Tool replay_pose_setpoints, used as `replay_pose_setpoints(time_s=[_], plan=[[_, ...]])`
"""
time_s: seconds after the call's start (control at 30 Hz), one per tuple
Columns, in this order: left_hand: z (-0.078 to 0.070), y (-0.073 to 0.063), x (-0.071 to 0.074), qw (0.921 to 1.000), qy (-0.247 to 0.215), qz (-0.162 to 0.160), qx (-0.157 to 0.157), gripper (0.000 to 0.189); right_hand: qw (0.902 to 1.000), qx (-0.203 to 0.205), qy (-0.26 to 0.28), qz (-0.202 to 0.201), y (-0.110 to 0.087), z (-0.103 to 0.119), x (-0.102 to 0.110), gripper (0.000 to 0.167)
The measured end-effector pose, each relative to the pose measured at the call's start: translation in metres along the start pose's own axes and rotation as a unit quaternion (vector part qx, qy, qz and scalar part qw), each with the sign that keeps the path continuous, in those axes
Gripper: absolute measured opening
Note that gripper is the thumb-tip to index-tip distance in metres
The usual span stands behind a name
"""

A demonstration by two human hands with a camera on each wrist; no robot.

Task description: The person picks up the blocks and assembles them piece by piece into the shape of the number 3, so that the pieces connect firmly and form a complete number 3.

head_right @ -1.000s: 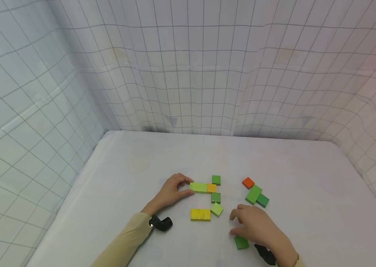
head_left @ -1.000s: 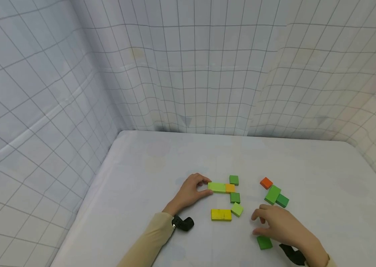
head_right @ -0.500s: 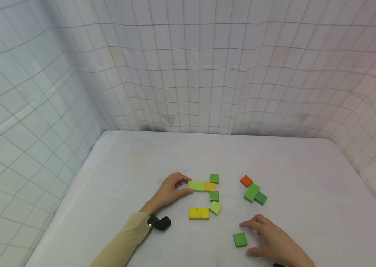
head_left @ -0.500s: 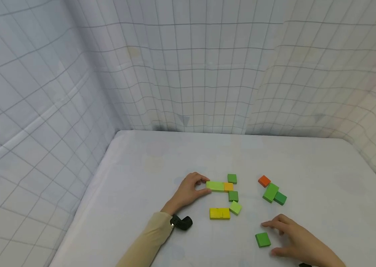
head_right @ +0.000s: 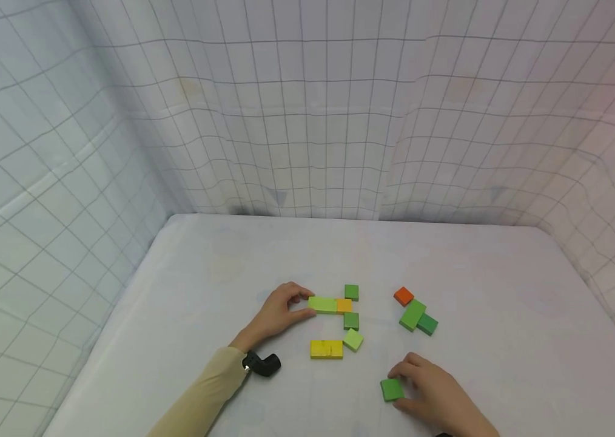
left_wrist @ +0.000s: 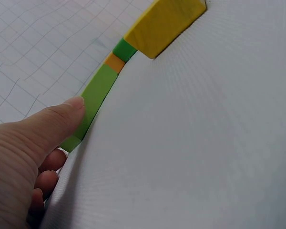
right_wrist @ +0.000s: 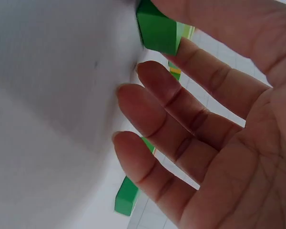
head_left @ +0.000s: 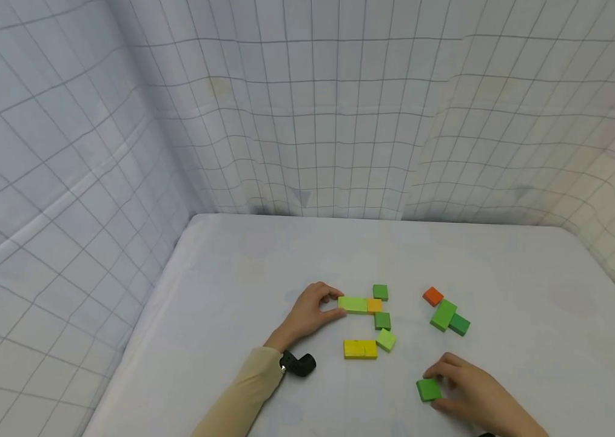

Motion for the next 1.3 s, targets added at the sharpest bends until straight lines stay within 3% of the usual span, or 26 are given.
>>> replay_pose_setpoints(time_s=[0.33,0.53,0.83,1.3], plan=[[-0.002,0.000,0.000,1.0000,-0.001,-0.001,0.000,0.034,0.9980,0.063,-0.004,0.004,0.016,0.023,-0.004,0.029],[-0.003,0.000,0.001,1.0000,0.001,-0.003,-0.004,0.034,0.9969,0.076,-0.001,0.024,0.021,0.028,-0.002,0.037],[-0.004,0.000,0.002,0.9999,0.005,-0.001,-0.016,0.034,0.9946,0.094,0.003,0.043,0.023,0.032,0.002,0.026],[-0.002,0.000,0.001,0.9997,0.006,-0.004,-0.021,0.034,0.9823,0.183,-0.036,0.019,0.049,0.083,-0.011,0.029]])
Point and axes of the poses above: each hand's wrist, its own y-axis towards the middle knuckle, its own x-axis out of the back of the hand, z = x × y, the point moved 3 cm from there along y, towards the middle knuckle, and after that the axes turned 9 degrees about -y, right-handed, at the moved point
